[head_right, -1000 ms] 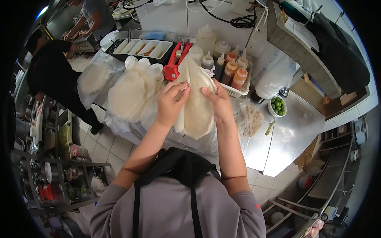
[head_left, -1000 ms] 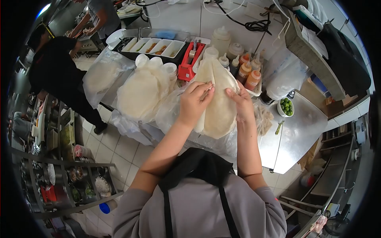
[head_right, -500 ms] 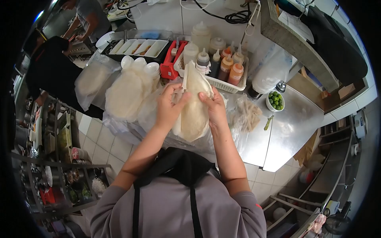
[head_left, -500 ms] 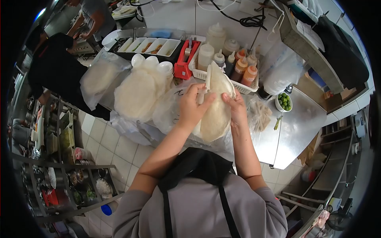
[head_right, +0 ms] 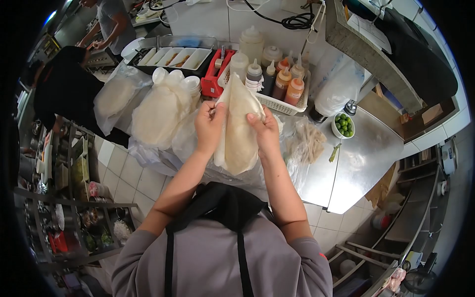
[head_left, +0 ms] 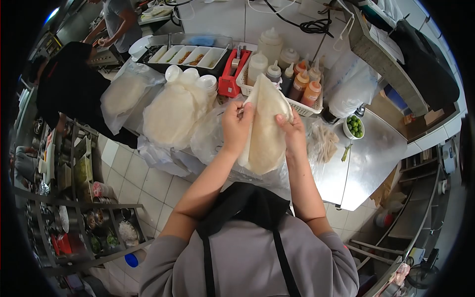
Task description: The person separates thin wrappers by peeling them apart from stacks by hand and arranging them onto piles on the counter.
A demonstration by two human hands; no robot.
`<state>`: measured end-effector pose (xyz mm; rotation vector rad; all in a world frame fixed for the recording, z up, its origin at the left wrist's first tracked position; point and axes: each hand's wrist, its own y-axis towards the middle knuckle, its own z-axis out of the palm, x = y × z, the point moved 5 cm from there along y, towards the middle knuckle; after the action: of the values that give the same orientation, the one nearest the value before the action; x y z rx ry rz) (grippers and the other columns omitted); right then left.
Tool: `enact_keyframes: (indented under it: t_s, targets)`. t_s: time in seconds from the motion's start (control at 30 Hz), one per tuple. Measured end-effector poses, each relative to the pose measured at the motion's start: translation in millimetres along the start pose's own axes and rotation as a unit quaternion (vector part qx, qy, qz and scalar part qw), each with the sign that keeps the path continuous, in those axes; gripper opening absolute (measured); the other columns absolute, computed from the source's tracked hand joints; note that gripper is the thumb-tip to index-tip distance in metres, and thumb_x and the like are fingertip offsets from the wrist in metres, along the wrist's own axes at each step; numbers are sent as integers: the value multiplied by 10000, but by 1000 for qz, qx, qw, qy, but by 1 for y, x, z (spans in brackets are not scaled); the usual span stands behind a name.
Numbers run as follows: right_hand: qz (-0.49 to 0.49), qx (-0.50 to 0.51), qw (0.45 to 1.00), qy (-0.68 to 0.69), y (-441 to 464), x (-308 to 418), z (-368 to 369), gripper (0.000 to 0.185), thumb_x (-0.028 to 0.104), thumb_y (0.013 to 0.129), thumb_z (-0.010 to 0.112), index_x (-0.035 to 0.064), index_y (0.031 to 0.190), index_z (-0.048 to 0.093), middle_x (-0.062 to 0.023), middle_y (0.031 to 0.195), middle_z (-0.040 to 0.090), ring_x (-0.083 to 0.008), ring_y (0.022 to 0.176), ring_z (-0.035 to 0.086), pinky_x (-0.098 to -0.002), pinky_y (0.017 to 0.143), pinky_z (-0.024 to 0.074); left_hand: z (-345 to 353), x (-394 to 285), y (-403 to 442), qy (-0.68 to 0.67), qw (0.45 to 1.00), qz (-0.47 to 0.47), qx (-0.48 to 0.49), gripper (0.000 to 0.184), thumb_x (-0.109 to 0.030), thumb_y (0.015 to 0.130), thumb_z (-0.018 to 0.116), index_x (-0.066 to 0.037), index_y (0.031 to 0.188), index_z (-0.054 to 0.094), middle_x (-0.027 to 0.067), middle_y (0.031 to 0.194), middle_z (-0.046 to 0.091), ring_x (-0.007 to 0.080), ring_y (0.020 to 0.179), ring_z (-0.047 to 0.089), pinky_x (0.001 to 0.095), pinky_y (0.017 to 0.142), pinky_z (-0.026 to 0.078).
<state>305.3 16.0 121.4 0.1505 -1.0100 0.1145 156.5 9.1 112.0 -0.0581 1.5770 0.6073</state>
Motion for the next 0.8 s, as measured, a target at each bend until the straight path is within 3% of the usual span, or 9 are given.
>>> enact_keyframes:
  t_s: [0.1, 0.2, 0.3, 0.4, 0.6, 0.63, 0.73, 0.8]
  targets:
    - [10, 23, 1000, -10, 1, -1, -1, 213, 96, 839, 585, 39, 1039, 537, -22, 916, 614, -77, 785, 567, -220, 714, 455, -1, 7, 5, -45, 999, -5, -26, 222, -203, 873, 559, 8, 816, 523, 39, 716, 548, 133, 624, 522, 263, 602, 430]
    - [14, 61, 997, -39, 2, -8, 1, 209, 98, 839, 586, 37, 1033, 536, -21, 914, 613, -75, 787, 565, -222, 714, 454, 0, -12, 10, -4, 995, 41, -90, 356, -319, 895, 510, 29, 822, 527, 73, 733, 562, 164, 646, 537, 302, 635, 434]
    - [12, 67, 997, -45, -2, -11, 7, 236, 104, 838, 587, 35, 1057, 531, -25, 936, 611, -77, 805, 565, -222, 719, 452, 4, 10, 29, 83, 996, -25, 20, 452, -398, 901, 464, 38, 826, 555, 94, 706, 560, 191, 657, 533, 329, 667, 429]
    - [3, 27, 999, -24, -4, -13, 2, 297, 110, 834, 596, 34, 1110, 516, -42, 982, 609, -95, 851, 570, -234, 745, 457, -1, 11, 36, 95, 995, 10, -1, 467, -406, 903, 462, 39, 826, 582, 109, 656, 542, 189, 631, 508, 318, 645, 419]
    - [29, -70, 989, 124, -12, -35, -31, 438, 99, 820, 604, 30, 1215, 426, -99, 1112, 563, -197, 957, 570, -319, 846, 465, -35, 39, 52, -84, 988, -93, -95, 435, -393, 908, 475, 15, 826, 603, 0, 627, 508, 102, 533, 433, 253, 539, 389]
    - [35, -84, 986, 136, -15, -39, -37, 450, 95, 821, 600, 28, 1225, 413, -105, 1129, 554, -211, 970, 568, -328, 858, 464, -34, 40, 52, -114, 984, -104, -92, 399, -387, 905, 486, -14, 868, 620, -49, 618, 471, 64, 486, 400, 217, 440, 343]
    - [24, -119, 980, 156, -22, -56, -62, 465, 106, 825, 601, 28, 1236, 397, -109, 1141, 546, -230, 993, 561, -341, 867, 463, -30, 26, 41, -136, 959, -203, -146, 329, -375, 898, 504, -71, 796, 580, -62, 561, 391, 48, 424, 332, 208, 354, 243]
    - [8, -130, 982, 138, -27, -53, -78, 483, 118, 822, 608, 31, 1244, 390, -110, 1143, 546, -233, 1001, 560, -345, 871, 463, -35, 42, 49, -268, 933, -216, -102, 310, -368, 891, 516, -104, 729, 502, -65, 540, 340, 39, 409, 297, 215, 340, 203]
